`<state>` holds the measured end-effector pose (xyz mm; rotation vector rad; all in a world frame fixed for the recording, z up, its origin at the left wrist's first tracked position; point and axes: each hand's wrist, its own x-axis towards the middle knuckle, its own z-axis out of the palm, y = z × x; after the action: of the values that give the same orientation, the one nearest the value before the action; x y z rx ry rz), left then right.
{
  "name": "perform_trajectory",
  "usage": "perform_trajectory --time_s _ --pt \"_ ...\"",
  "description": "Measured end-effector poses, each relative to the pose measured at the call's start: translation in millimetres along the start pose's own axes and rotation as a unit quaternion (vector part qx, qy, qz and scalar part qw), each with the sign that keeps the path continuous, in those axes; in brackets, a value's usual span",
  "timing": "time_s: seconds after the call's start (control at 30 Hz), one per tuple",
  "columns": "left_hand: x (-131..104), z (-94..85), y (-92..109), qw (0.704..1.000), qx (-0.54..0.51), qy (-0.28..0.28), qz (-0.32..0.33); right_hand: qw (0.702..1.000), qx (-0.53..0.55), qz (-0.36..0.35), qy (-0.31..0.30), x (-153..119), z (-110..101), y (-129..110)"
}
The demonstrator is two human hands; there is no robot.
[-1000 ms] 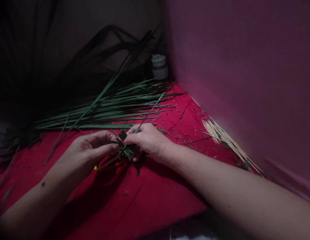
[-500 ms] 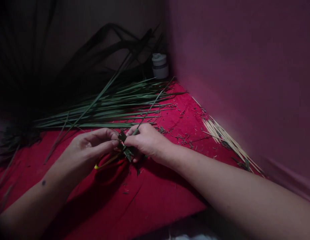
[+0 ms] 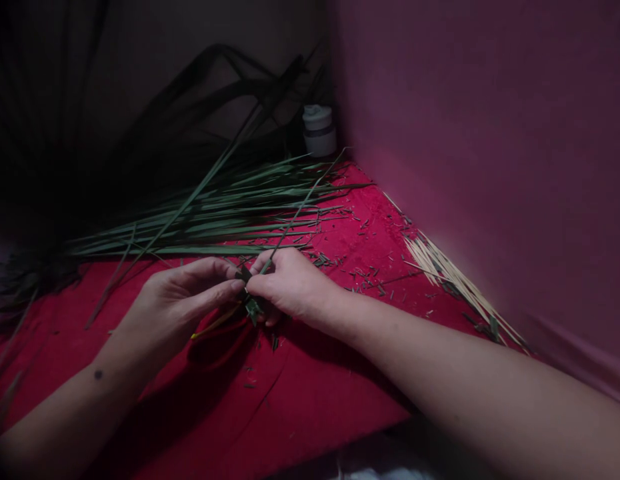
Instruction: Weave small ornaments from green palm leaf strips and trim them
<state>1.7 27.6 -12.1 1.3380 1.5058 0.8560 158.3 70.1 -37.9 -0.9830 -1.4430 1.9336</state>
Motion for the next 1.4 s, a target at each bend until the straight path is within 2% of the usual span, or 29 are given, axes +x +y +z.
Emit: perform_trajectory --time_s 0.2,0.37,0.93,1.07,1.27,1.4 --pt "-4.4 2.5 7.1 0.999 -0.001 0.039 0.010 0.996 0.085 -0.014 -0.009 2.1 1.3 1.2" --pt "-5.4 3.8 10.3 0.998 -0.004 0.065 0.011 0.996 0.088 -0.017 -0.001 -0.1 1.5 -1.7" --pt "2.3 -4.4 3.6 0.999 -0.041 0.023 0.014 0.984 0.169 -0.021 -0.061 5.2 -4.0 3.9" --pt "5.5 -2.6 3.1 0.996 -0.084 -0.009 0.002 0.985 0.151 -0.047 -0.070 5.9 -4.0 6.3" --pt "3.5 2.5 1.5 0.997 -0.076 0.010 -0.003 0.991 0.100 -0.077 -0.043 4.4 0.1 5.6" --pt "2.5 4.4 -1.0 0.995 -0.102 0.005 -0.011 0.987 0.104 -0.105 -0.057 3.8 3.0 5.1"
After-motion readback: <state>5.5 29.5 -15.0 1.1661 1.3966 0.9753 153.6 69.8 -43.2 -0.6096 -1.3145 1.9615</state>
